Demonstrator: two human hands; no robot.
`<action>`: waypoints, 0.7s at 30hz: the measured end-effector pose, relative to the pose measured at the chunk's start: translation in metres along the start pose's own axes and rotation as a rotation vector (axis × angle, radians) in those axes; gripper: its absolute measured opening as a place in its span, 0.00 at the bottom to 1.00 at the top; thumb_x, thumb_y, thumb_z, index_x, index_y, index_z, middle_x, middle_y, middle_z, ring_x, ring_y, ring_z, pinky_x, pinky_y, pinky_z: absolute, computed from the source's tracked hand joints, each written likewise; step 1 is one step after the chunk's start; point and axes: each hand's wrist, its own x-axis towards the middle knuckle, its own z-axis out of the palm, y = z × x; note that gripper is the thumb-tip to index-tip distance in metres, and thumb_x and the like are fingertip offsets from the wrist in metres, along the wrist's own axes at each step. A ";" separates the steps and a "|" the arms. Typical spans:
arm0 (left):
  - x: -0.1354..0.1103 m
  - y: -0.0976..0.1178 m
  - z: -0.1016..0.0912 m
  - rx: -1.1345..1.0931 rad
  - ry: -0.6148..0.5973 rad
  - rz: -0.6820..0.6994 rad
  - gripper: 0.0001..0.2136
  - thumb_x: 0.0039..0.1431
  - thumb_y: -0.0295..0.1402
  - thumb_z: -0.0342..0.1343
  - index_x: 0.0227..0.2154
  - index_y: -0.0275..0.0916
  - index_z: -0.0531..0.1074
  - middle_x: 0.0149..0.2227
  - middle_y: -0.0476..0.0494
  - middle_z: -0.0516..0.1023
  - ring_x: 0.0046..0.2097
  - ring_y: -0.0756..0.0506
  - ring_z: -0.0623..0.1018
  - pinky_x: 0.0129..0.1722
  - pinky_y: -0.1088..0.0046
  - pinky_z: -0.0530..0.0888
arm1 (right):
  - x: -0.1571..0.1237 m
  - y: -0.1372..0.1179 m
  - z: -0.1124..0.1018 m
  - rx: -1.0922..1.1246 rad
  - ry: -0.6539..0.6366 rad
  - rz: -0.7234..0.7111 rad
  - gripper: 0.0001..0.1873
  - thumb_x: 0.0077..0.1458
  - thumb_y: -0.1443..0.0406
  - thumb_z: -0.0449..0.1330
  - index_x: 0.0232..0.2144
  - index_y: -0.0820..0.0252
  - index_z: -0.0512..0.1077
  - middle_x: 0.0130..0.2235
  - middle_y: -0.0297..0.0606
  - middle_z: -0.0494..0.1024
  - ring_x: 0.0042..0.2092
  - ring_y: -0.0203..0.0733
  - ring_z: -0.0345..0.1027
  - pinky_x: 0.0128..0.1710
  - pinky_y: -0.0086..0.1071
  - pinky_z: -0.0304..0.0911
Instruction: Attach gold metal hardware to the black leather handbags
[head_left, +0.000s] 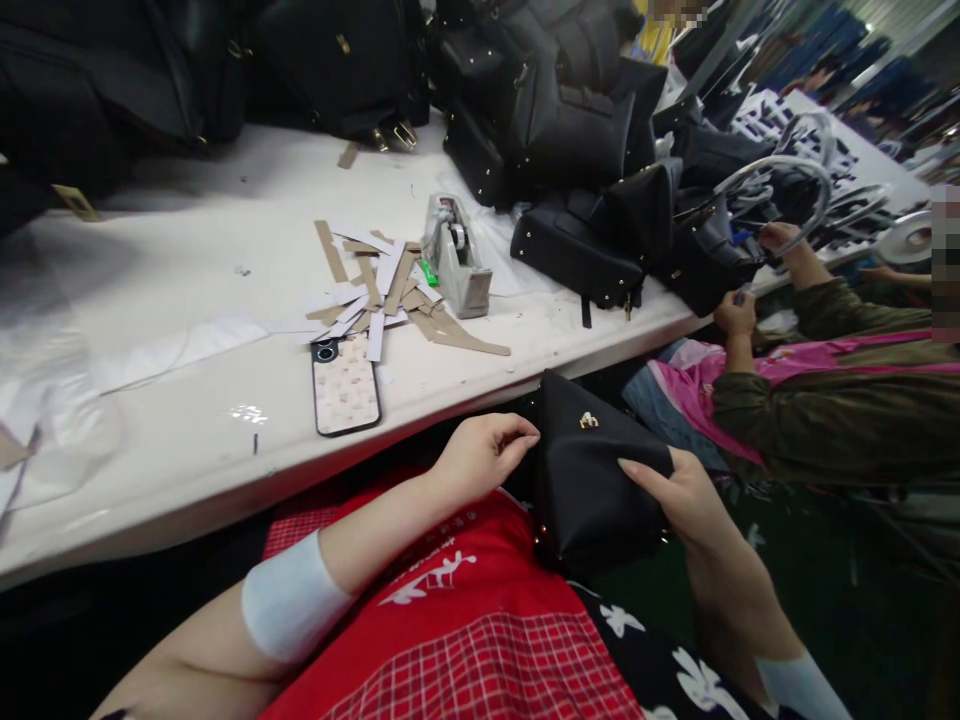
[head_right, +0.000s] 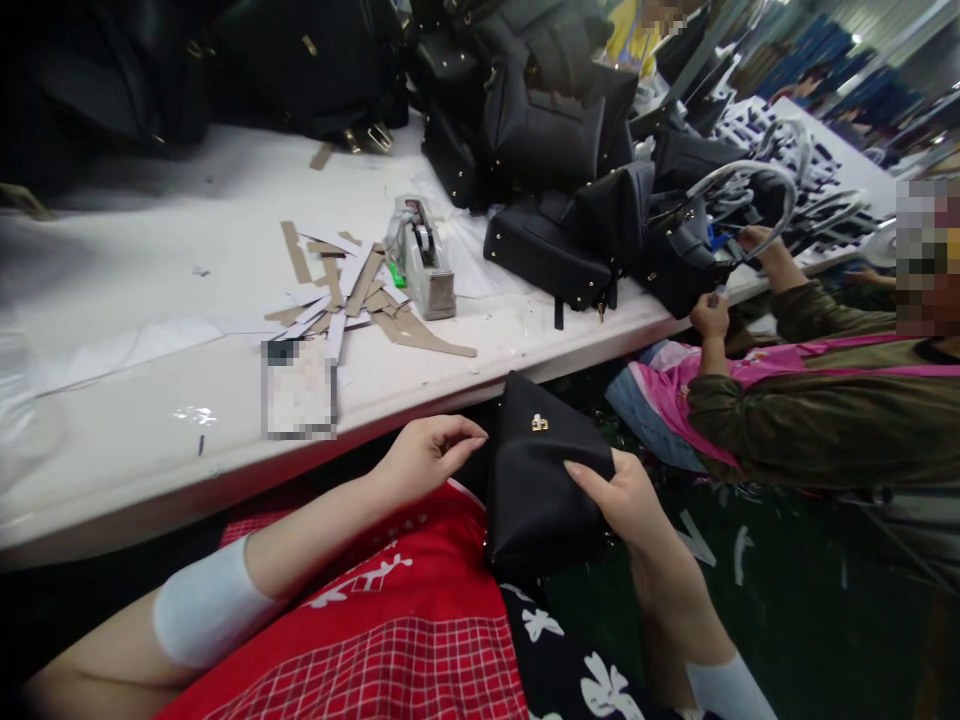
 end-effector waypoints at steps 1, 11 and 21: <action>0.000 0.003 -0.001 0.011 0.019 0.020 0.07 0.60 0.32 0.55 0.35 0.38 0.77 0.32 0.48 0.80 0.31 0.51 0.76 0.32 0.77 0.70 | -0.003 -0.008 0.002 -0.079 -0.031 -0.042 0.15 0.50 0.57 0.66 0.35 0.64 0.77 0.36 0.43 0.81 0.36 0.48 0.75 0.34 0.34 0.70; -0.001 0.026 -0.019 0.384 0.068 0.332 0.15 0.60 0.41 0.56 0.46 0.38 0.73 0.30 0.48 0.76 0.29 0.51 0.74 0.29 0.76 0.68 | -0.024 -0.059 0.023 -0.615 -0.160 -0.396 0.17 0.59 0.59 0.55 0.21 0.61 0.69 0.23 0.34 0.73 0.25 0.38 0.66 0.27 0.29 0.60; -0.001 0.040 -0.026 0.836 -0.013 0.603 0.11 0.66 0.29 0.45 0.43 0.36 0.72 0.30 0.47 0.76 0.30 0.48 0.75 0.25 0.73 0.68 | -0.020 -0.066 0.032 -0.589 -0.213 -0.367 0.16 0.60 0.58 0.54 0.25 0.61 0.71 0.26 0.33 0.75 0.29 0.40 0.69 0.31 0.29 0.61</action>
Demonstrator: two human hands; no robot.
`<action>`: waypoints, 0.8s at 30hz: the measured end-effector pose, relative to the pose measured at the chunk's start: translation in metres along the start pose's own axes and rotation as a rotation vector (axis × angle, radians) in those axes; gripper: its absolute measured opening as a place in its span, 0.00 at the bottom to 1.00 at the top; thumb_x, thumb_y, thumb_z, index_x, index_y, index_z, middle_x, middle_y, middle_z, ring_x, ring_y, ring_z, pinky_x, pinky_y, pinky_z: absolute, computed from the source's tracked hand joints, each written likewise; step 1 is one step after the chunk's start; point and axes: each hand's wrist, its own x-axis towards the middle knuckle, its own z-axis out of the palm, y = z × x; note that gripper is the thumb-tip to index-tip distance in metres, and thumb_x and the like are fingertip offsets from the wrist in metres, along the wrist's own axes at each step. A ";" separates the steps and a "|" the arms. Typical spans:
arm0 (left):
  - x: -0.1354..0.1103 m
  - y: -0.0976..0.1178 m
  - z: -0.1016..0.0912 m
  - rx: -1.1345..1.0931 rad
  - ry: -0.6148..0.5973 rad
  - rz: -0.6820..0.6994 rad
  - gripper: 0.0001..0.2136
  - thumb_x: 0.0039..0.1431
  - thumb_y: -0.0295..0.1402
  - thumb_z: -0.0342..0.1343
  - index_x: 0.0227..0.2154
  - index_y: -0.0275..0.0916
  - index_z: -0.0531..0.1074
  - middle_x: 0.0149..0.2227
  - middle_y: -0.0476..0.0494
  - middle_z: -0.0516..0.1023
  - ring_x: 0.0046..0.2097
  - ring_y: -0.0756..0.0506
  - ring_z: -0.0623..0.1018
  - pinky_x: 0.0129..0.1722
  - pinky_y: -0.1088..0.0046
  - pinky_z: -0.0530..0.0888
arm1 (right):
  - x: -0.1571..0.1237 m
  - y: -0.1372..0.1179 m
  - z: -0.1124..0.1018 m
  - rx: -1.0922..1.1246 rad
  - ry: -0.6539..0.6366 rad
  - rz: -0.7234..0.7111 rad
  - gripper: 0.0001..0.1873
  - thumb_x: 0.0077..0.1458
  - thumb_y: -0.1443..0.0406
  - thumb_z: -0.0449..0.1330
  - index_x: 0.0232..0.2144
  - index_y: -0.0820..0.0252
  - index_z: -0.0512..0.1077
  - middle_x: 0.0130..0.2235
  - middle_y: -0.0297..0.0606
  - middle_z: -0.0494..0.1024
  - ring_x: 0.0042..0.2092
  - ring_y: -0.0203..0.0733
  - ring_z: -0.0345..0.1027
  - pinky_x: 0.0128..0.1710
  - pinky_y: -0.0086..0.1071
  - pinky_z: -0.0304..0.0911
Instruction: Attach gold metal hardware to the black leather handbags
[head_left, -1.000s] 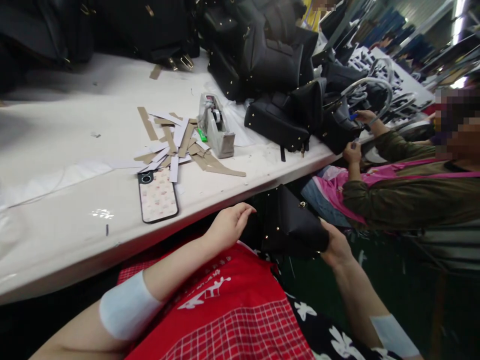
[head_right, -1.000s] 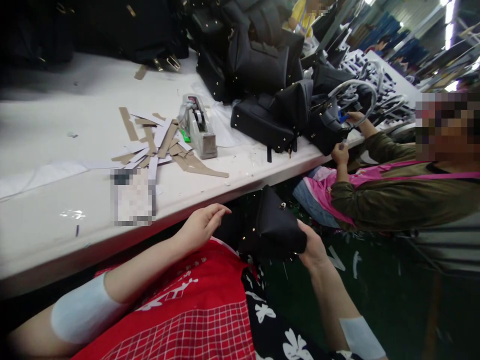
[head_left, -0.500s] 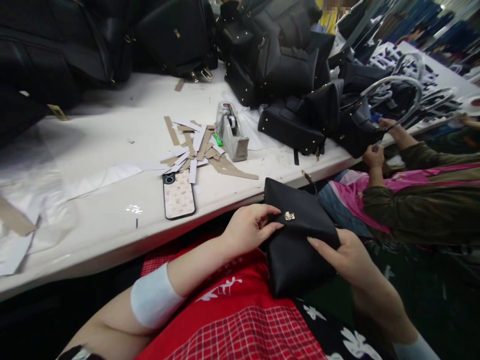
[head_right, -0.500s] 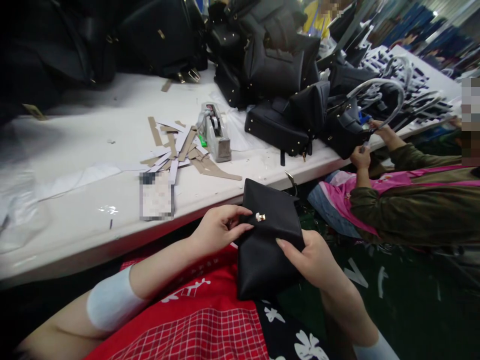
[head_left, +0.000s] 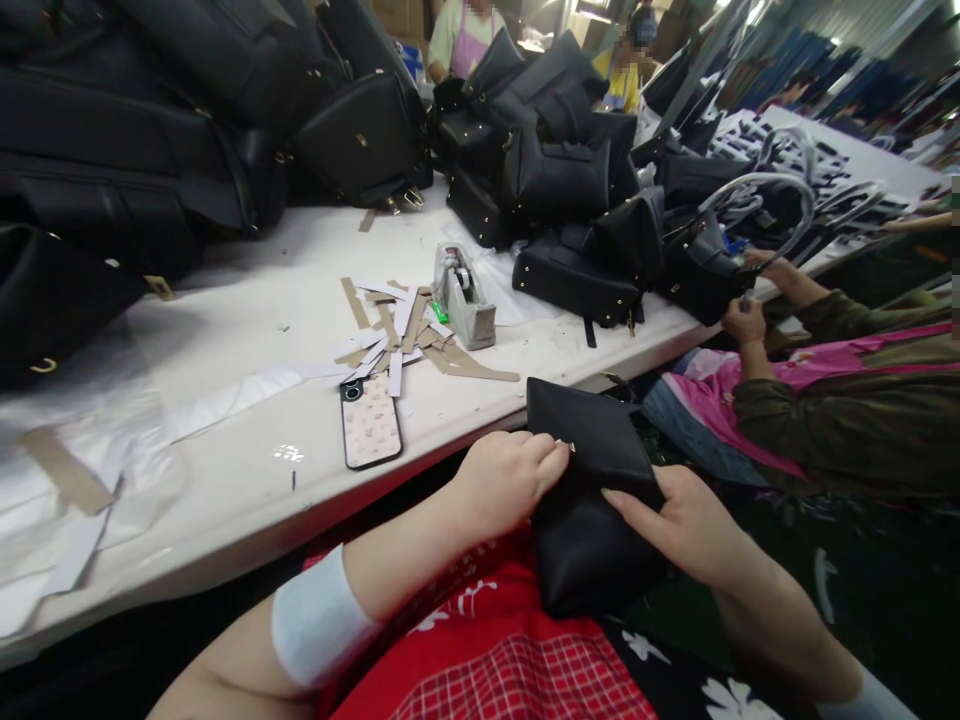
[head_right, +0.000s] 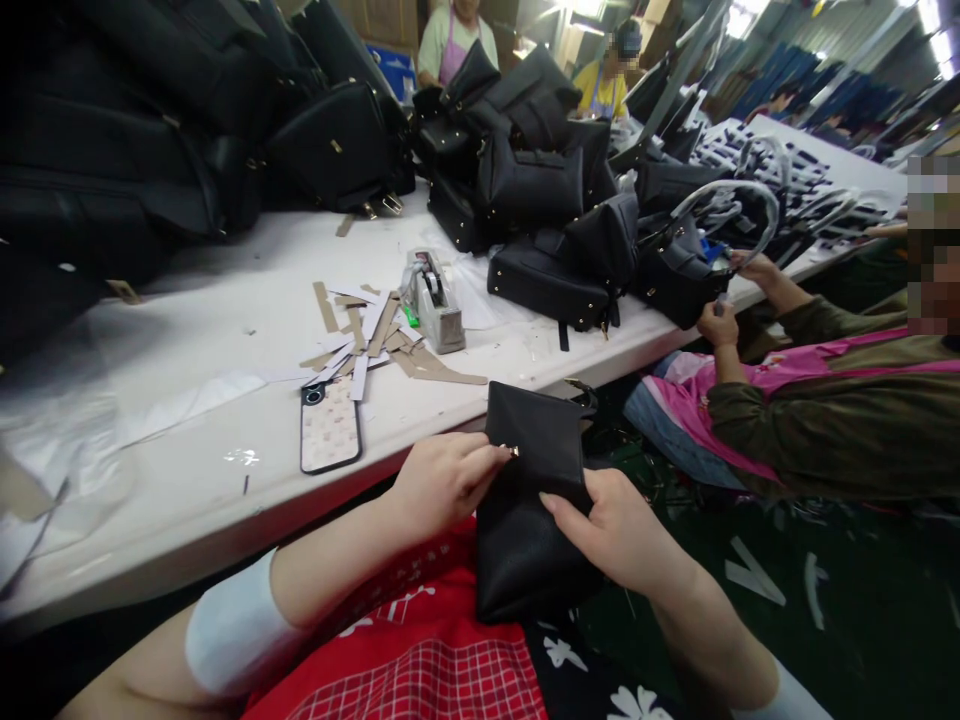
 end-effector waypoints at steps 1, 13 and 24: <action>0.002 0.000 0.002 -0.070 0.015 -0.048 0.10 0.66 0.30 0.46 0.39 0.37 0.72 0.30 0.47 0.76 0.30 0.48 0.75 0.27 0.73 0.69 | 0.000 0.000 0.000 -0.004 -0.003 0.014 0.17 0.60 0.58 0.54 0.25 0.61 0.71 0.26 0.34 0.76 0.29 0.41 0.69 0.31 0.30 0.61; 0.004 -0.011 0.008 -0.111 0.149 -0.232 0.09 0.66 0.35 0.48 0.40 0.39 0.71 0.32 0.47 0.77 0.34 0.48 0.77 0.32 0.72 0.71 | 0.003 -0.003 -0.002 0.074 -0.005 0.065 0.14 0.60 0.58 0.55 0.31 0.61 0.74 0.32 0.35 0.80 0.34 0.45 0.73 0.34 0.32 0.63; -0.003 0.002 -0.007 0.310 -0.002 0.170 0.15 0.68 0.26 0.39 0.48 0.29 0.69 0.27 0.46 0.72 0.27 0.48 0.73 0.20 0.71 0.65 | 0.004 -0.013 -0.001 0.055 0.036 -0.005 0.14 0.60 0.58 0.54 0.30 0.61 0.73 0.31 0.36 0.80 0.33 0.45 0.73 0.33 0.31 0.64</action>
